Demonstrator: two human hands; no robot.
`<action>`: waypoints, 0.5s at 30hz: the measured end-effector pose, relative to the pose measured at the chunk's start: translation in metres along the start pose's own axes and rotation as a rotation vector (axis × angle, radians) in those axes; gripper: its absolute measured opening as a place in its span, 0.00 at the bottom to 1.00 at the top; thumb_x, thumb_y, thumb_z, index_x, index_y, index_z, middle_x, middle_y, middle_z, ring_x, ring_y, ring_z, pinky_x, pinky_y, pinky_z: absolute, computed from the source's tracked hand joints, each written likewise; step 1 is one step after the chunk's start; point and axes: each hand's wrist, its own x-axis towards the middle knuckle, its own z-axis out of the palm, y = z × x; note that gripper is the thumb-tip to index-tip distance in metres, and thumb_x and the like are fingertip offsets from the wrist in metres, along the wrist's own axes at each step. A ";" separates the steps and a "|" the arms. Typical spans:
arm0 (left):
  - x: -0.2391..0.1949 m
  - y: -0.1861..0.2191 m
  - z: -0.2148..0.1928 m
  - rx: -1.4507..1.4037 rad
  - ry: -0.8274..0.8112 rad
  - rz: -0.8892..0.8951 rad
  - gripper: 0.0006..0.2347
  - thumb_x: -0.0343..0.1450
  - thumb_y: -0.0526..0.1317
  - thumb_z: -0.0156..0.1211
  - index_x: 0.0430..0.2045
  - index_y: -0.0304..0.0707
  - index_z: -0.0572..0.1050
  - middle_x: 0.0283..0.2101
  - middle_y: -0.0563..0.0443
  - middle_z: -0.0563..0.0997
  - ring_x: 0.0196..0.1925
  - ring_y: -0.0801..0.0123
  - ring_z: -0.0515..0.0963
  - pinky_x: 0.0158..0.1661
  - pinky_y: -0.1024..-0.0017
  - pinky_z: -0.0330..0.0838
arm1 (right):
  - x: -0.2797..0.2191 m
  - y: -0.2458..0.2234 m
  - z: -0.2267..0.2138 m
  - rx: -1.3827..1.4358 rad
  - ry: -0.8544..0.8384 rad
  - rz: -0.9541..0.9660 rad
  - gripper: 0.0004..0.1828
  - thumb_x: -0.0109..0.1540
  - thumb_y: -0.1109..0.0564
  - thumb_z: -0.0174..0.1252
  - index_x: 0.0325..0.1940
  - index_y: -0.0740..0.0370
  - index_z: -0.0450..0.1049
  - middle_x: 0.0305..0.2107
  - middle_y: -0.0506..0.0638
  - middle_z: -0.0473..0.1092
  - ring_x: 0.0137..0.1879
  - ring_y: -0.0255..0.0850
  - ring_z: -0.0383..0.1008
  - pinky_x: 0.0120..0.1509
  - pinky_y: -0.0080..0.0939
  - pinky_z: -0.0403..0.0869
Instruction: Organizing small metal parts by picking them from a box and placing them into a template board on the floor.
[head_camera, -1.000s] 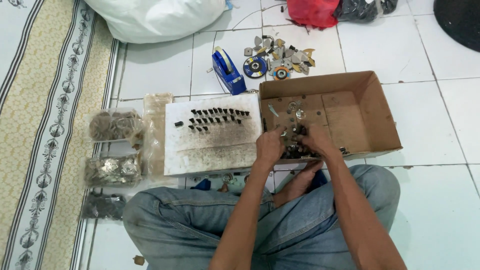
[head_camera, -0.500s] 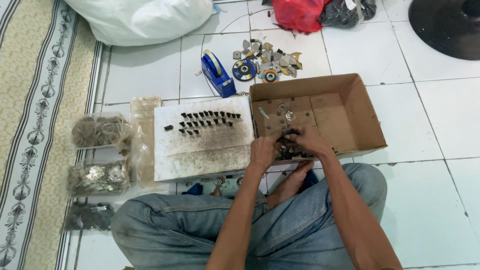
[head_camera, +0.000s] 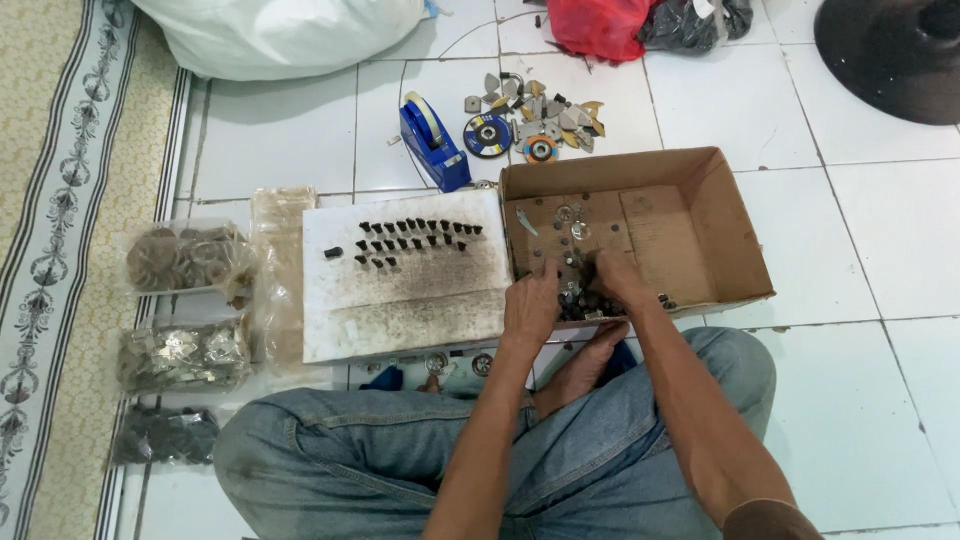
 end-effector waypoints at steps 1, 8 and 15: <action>-0.002 0.000 0.000 -0.002 -0.004 -0.002 0.16 0.73 0.29 0.52 0.56 0.31 0.69 0.29 0.35 0.84 0.27 0.60 0.83 0.30 0.65 0.78 | -0.013 0.003 0.014 0.002 -0.004 0.001 0.14 0.74 0.54 0.45 0.43 0.61 0.74 0.32 0.51 0.70 0.44 0.43 0.73 0.51 0.39 0.71; -0.001 0.004 -0.002 0.031 -0.013 -0.001 0.21 0.72 0.29 0.55 0.62 0.32 0.66 0.31 0.36 0.83 0.28 0.57 0.84 0.29 0.63 0.79 | -0.022 0.034 0.033 0.340 -0.299 0.265 0.14 0.62 0.47 0.57 0.46 0.53 0.79 0.40 0.51 0.76 0.50 0.53 0.76 0.54 0.49 0.74; 0.003 -0.007 0.024 0.066 -0.064 -0.007 0.23 0.70 0.30 0.56 0.63 0.35 0.66 0.28 0.37 0.83 0.27 0.56 0.84 0.30 0.60 0.80 | 0.004 0.017 -0.007 0.569 -0.466 0.731 0.16 0.52 0.37 0.70 0.44 0.29 0.85 0.41 0.39 0.82 0.53 0.46 0.81 0.53 0.47 0.79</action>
